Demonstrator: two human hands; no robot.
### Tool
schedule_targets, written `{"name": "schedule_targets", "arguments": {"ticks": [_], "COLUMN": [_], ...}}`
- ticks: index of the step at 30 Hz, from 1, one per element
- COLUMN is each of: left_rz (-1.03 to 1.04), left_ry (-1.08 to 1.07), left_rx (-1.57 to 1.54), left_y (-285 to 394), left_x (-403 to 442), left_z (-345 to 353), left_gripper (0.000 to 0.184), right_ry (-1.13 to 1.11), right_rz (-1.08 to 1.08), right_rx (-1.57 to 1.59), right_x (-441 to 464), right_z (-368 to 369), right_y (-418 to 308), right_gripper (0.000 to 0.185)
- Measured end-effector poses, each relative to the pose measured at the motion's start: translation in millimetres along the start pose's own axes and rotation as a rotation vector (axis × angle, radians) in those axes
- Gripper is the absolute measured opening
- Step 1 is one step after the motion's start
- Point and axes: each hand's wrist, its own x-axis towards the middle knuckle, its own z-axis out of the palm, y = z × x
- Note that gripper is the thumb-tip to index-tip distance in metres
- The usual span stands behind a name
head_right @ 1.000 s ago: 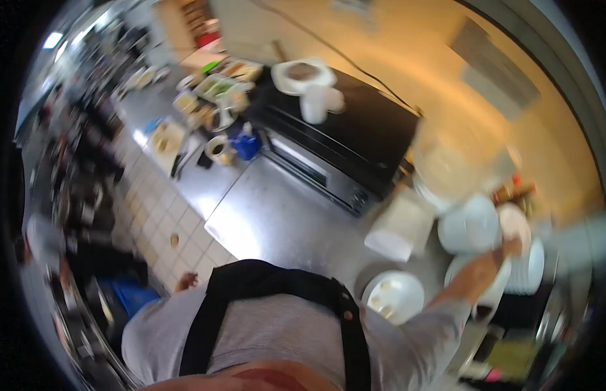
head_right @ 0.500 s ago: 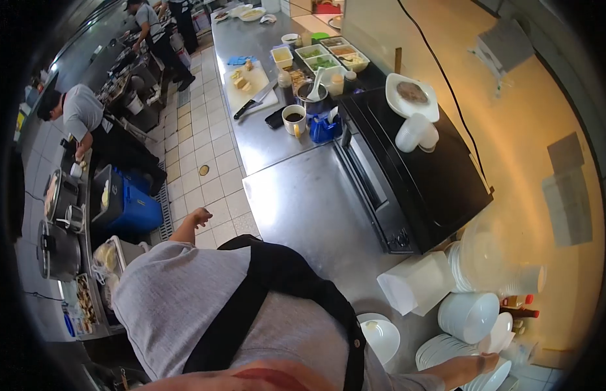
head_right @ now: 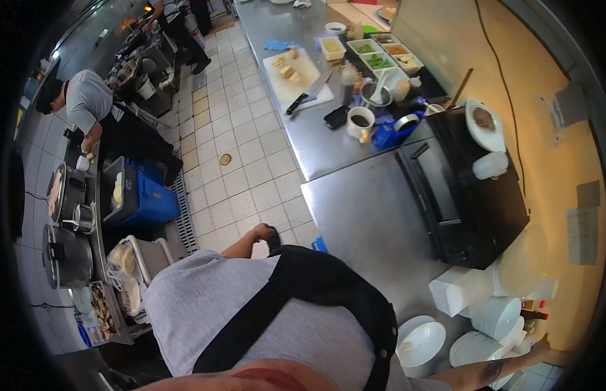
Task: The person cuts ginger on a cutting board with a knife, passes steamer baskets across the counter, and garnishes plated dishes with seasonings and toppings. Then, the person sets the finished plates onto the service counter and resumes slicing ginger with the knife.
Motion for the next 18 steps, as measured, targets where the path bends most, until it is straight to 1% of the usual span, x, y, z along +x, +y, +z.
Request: {"name": "schedule_targets", "arguments": {"ticks": [2, 3, 5, 7, 8, 9, 11, 12, 15, 17, 18], "left_rz": [0.019, 0.058, 0.132, 0.322, 0.240, 0.181, 0.273, 0.377, 0.011, -0.042, 0.017], "left_ry": [-0.096, -0.162, -0.157, -0.057, -0.085, -0.130, 0.019, 0.002, -0.022, 0.095, 0.149], "left_rx": [0.109, 0.132, 0.085, 0.200, 0.154, 0.140, 0.349, 0.478, 0.056, -0.044, -0.205], "left_y": [-19, -26, -52, -89, -104, -102, -120, -131, -133, -143, -153], "left_x": [10, 10, 21, 45, 53, 34, 28, 24, -4, -6, 0], "left_z": [4, -3, -11, -22, -34, -63, -105, -133, -223, -271, -286], "left_gripper": [0.037, 0.037, 0.034, 0.033, 0.033, 0.031, 0.030, 0.031, 0.029, 0.026, 0.025], "right_ry": [0.229, 0.247, 0.267, -0.006, -0.131, -0.254, -0.529, -0.630, -0.873, -1.029, -1.056], "right_rz": [-0.241, -0.353, -0.580, -0.616, -0.632, -0.644, -0.689, -0.715, -0.777, -0.800, -0.868], "right_rx": [0.376, 0.468, 0.667, 0.944, 0.948, 0.948, 0.962, 0.991, 1.011, 1.067, 1.054], "right_x": [-78, -131, -256, -356, -391, -425, -496, -536, -635, -682, -704], "right_z": [-17, -27, -43, -34, -21, -6, 31, 46, 89, 114, 117], "right_y": [-46, -78, -149, -204, -227, -248, -299, -326, -404, -452, -476], "right_gripper": [0.039, 0.039, 0.040, 0.036, 0.035, 0.034, 0.031, 0.029, 0.024, 0.021, 0.021]}}
